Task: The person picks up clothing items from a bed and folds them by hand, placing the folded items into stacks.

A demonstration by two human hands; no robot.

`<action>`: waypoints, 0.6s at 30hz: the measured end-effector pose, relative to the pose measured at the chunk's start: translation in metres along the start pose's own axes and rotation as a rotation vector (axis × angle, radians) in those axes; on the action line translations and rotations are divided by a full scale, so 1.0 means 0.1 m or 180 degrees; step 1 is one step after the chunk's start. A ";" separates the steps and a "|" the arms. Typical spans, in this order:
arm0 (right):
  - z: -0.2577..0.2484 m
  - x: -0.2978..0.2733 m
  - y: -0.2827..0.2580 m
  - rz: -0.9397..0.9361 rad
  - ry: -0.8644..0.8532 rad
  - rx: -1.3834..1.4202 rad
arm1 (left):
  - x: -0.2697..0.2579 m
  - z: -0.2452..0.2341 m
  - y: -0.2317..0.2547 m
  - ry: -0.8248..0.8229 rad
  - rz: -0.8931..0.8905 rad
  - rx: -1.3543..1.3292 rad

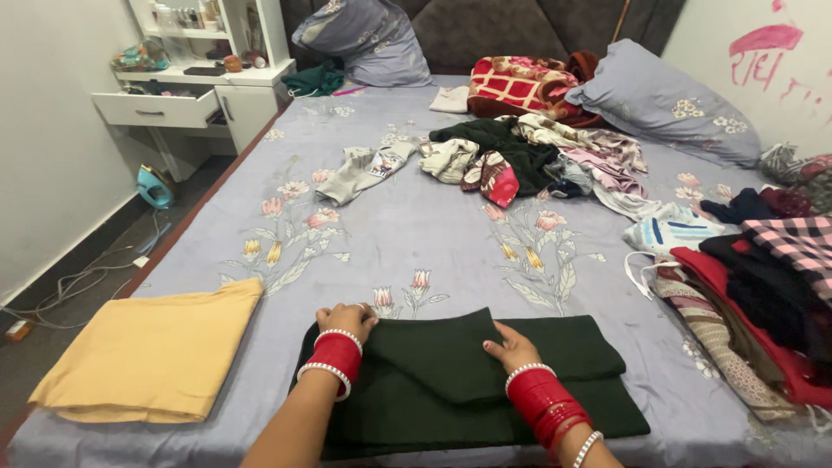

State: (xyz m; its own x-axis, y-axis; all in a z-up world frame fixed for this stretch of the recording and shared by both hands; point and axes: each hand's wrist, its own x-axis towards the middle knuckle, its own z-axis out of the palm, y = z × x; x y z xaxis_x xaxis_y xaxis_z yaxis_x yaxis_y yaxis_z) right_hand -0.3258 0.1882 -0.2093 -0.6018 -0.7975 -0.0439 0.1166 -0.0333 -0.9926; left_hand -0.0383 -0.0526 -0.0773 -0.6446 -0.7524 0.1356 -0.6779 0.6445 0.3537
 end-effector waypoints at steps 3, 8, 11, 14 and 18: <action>0.16 -0.22 -0.29 -0.0241 0.0248 -0.0028 | -0.03 0.00 0.05 0.0201 -0.0039 -0.0096; 0.73 -0.79 -1.31 0.0300 0.0951 -0.2934 | -0.14 -0.15 0.23 0.0294 0.0083 0.0038; 1.03 -0.89 -1.53 -0.0674 0.1034 -0.4312 | -0.19 -0.10 0.43 0.1201 0.0620 -0.0148; 1.22 -0.57 -1.25 -0.0978 0.0779 -0.4456 | -0.23 0.17 0.81 0.0650 0.0869 -0.0154; 1.36 -0.44 -0.77 -0.0894 0.0006 -0.5149 | -0.46 0.59 1.18 -0.0659 0.0220 -0.0806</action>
State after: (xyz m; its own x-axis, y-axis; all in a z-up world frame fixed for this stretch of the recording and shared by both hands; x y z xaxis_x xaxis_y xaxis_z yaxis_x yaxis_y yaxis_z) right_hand -0.2012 0.1440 -0.1156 -0.4614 -0.8747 0.1483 -0.8868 0.4596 -0.0481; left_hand -0.1095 0.0660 -0.0959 -0.7618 -0.6477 -0.0143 -0.5373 0.6192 0.5726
